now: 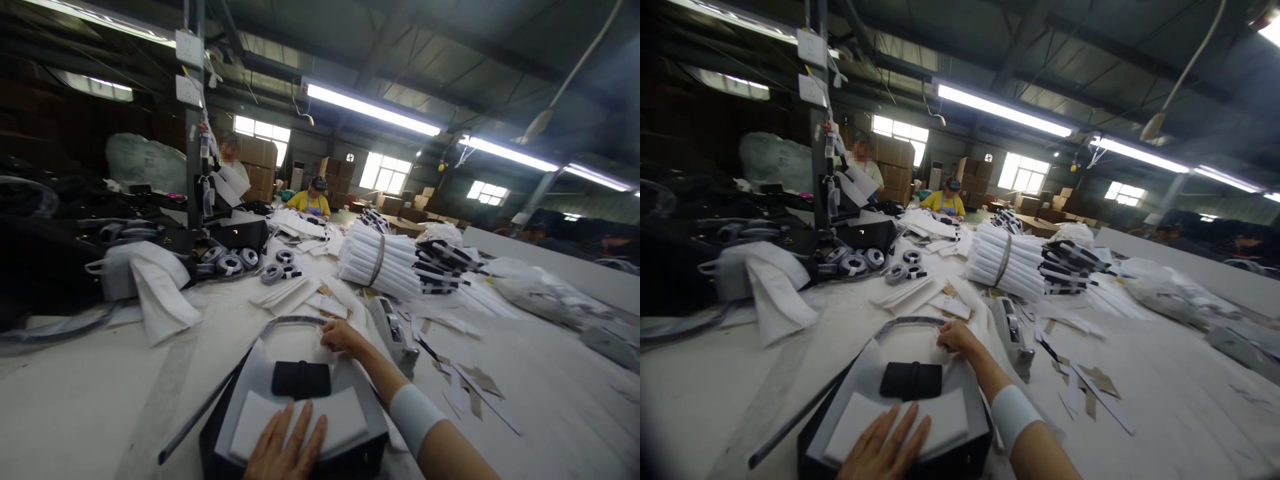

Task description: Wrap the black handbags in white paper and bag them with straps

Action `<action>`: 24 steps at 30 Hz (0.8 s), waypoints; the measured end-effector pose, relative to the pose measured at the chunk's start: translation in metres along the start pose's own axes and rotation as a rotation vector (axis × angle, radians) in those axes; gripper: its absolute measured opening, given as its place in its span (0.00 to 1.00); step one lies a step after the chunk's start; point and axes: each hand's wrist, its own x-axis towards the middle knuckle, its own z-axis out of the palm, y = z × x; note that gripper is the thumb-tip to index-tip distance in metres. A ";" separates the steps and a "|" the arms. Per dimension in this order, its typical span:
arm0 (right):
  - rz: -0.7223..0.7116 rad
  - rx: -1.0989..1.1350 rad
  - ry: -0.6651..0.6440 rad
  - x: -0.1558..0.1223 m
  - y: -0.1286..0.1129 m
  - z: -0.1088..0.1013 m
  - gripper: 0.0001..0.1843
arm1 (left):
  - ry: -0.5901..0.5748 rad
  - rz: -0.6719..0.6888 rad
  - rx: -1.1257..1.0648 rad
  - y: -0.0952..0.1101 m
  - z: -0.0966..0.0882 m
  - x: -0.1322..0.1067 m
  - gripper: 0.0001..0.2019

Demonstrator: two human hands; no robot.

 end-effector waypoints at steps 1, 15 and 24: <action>-0.019 0.064 -0.018 -0.004 0.000 -0.002 0.09 | -0.004 0.012 -0.004 -0.001 -0.001 0.000 0.21; -0.346 0.573 -0.484 -0.144 -0.009 -0.044 0.34 | -0.126 -0.043 -0.077 0.003 -0.017 0.008 0.27; 0.081 0.090 -0.377 -0.207 0.072 -0.044 0.14 | -0.153 -0.017 -0.019 -0.024 -0.017 0.019 0.28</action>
